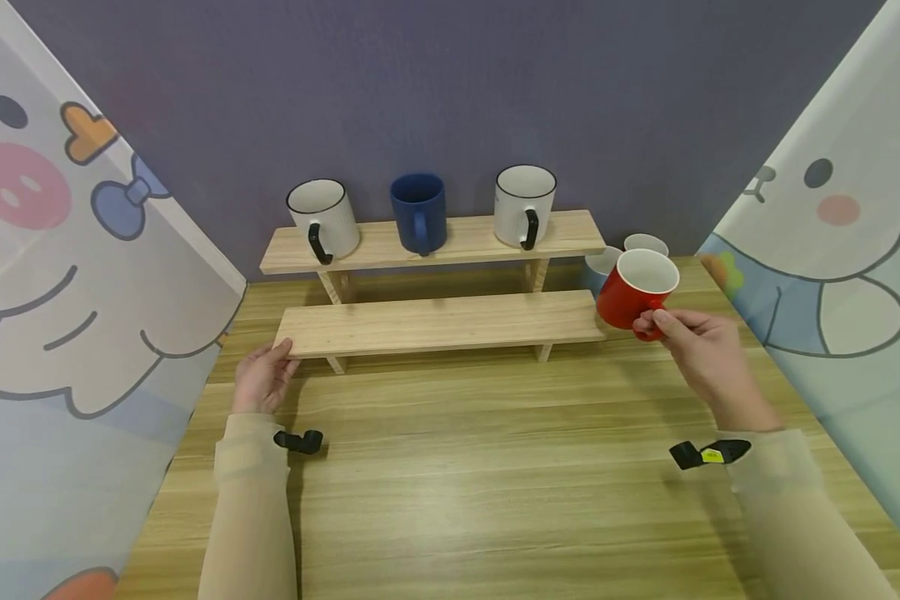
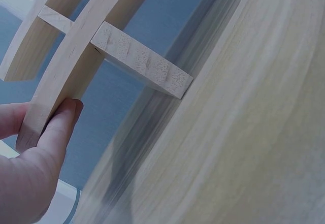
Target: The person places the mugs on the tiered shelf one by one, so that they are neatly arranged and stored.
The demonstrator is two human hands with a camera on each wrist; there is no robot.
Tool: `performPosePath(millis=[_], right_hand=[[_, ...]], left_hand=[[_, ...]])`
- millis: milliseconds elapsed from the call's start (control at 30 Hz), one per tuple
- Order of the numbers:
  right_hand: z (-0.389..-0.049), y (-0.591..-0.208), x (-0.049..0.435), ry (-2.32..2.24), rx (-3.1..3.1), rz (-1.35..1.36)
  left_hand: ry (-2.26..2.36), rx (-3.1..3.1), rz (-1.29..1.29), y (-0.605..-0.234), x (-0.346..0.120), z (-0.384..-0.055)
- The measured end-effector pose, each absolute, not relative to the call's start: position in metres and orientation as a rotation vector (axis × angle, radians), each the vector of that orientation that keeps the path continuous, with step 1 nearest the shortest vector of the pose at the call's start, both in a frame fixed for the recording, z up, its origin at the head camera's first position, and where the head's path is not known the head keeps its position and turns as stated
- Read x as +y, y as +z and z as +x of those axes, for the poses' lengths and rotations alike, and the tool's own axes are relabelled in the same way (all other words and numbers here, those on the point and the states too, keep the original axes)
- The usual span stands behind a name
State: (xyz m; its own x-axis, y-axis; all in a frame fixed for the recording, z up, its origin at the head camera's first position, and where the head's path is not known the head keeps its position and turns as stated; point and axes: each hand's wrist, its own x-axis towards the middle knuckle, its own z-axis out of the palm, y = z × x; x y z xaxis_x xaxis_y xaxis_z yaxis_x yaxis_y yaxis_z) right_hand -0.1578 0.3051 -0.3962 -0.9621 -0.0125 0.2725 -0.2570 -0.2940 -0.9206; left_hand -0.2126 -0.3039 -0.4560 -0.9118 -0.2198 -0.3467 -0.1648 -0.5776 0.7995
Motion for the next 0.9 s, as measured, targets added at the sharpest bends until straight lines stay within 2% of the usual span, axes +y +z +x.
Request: performPosePath(millis=[900], right_hand=[[-0.166,-0.394,0.189,2.31,-2.045,0.445]], left_hand=[[-2.704,-1.408,0.648,-0.455,-0.305,-0.212]])
